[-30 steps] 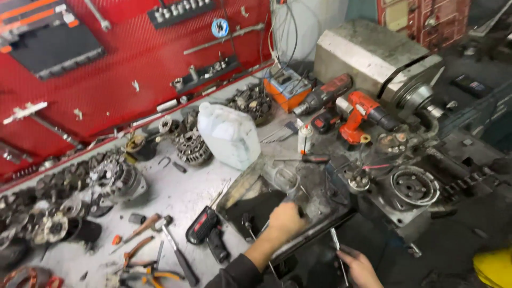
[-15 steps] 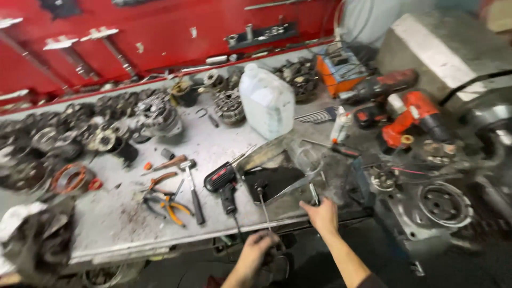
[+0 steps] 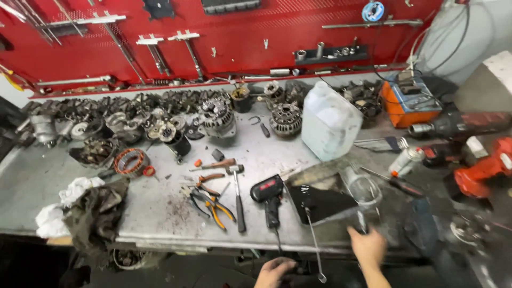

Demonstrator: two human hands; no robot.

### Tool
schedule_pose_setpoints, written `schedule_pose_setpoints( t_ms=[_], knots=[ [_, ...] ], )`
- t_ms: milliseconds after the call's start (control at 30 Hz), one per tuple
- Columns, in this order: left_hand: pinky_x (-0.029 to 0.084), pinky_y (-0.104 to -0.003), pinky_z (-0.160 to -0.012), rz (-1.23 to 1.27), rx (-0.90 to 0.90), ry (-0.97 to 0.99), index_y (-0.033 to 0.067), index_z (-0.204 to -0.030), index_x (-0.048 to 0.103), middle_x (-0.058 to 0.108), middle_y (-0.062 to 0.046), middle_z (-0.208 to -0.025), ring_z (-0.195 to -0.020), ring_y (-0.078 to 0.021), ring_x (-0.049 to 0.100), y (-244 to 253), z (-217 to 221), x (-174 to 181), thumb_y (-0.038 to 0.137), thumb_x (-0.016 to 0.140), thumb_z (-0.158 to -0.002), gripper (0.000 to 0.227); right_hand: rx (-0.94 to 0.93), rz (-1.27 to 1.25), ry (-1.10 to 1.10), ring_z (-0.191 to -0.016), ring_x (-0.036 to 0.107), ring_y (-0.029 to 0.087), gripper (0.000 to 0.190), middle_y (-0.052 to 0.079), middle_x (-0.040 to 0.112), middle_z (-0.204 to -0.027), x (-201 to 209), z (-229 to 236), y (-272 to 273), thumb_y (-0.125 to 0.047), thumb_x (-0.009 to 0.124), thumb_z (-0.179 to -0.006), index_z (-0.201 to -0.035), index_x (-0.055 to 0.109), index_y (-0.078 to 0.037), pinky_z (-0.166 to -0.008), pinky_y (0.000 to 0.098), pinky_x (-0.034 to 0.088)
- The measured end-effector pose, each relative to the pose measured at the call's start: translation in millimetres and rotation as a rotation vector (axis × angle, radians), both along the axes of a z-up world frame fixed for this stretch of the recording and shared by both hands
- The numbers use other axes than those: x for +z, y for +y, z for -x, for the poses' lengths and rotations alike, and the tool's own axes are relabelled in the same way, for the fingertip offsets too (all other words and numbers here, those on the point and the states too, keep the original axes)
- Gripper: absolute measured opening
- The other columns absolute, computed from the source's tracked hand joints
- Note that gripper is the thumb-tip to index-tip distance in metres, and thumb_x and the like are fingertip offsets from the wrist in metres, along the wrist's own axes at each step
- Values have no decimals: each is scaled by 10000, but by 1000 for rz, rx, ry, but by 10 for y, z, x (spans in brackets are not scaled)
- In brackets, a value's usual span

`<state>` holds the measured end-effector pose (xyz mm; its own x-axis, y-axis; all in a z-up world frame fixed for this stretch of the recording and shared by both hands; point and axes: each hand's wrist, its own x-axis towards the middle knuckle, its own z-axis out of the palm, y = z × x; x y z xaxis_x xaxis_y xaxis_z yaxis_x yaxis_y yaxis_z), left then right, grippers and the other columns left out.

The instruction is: The person works on a mechanical assembly on a cluttered workbench, using a wrench to tighten bolts on a component. They then retrieve a socket wrench from a wall-mounted tool rack and use it to further tighten the assembly. The person also handles a small cylindrical part and a power drill during the process.

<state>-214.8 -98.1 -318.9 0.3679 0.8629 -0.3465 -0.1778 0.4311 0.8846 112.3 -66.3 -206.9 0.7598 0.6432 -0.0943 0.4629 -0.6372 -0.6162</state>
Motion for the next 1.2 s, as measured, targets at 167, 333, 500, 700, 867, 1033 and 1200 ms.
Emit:
schedule_pose_setpoints(
  t_ms=[167, 333, 500, 700, 867, 1033, 1200],
  knots=[
    [526, -300, -620, 198, -114, -226, 10, -1148, 740, 756, -129, -928, -679, -178, 667, 544, -131, 1206, 129, 728, -958, 224, -33, -240, 90, -951, 756, 382, 498, 272, 767, -924, -670, -188, -437, -339, 852, -728, -1057, 781, 27, -899, 463, 556],
    [535, -306, -601, 338, -226, -165, 77, -1143, 687, 742, -43, -904, -692, -146, 670, 889, -200, 1749, 143, 739, -919, 239, 68, -549, 243, -899, 763, 214, 299, 175, 802, -902, -286, 228, -426, -162, 812, -793, -1018, 783, 33, -897, 329, 550],
    [552, -287, -734, 31, -243, -293, -12, -1189, 736, 717, -48, -968, -845, -130, 672, 1098, -238, 1505, 111, 859, -990, 264, 218, -438, 357, -784, 727, 93, 410, 93, 836, -859, 351, 995, -62, -116, 887, -702, -1091, 800, -26, -761, 259, 563],
    [584, -307, -715, 215, -321, -342, 54, -1195, 745, 750, -46, -994, -842, -155, 706, 1413, -60, 2050, 138, 777, -931, 279, 156, -189, 218, -758, 754, 106, 447, 73, 841, -801, 749, 1296, 250, -262, 984, -677, -1054, 816, -91, -729, 293, 582],
    [610, -330, -734, 256, -372, -377, 9, -1184, 719, 748, -64, -1040, -901, -174, 728, 1606, -24, 1970, 140, 742, -982, 242, 317, -250, 57, -739, 791, 91, 391, 31, 833, -809, 864, 1341, 410, -333, 959, -631, -948, 831, -143, -733, 287, 607],
    [579, -334, -783, -287, -311, -2, 4, -1145, 740, 759, -83, -1022, -900, -182, 711, 2326, -2, 1813, 220, 771, -961, 286, 442, -280, 40, -833, 786, 76, 472, 14, 832, -932, 1091, 1327, 461, -332, 933, -592, -1009, 803, -152, -783, 282, 601],
    [578, -389, -805, -736, 80, 576, 68, -1028, 771, 707, -158, -1057, -865, -321, 709, 3512, 154, 1543, 224, 738, -874, 222, -82, -141, 280, -831, 743, 216, 448, 182, 824, -883, 810, 748, 85, -206, 926, -718, -1088, 820, 24, -887, 366, 565]
  ],
)
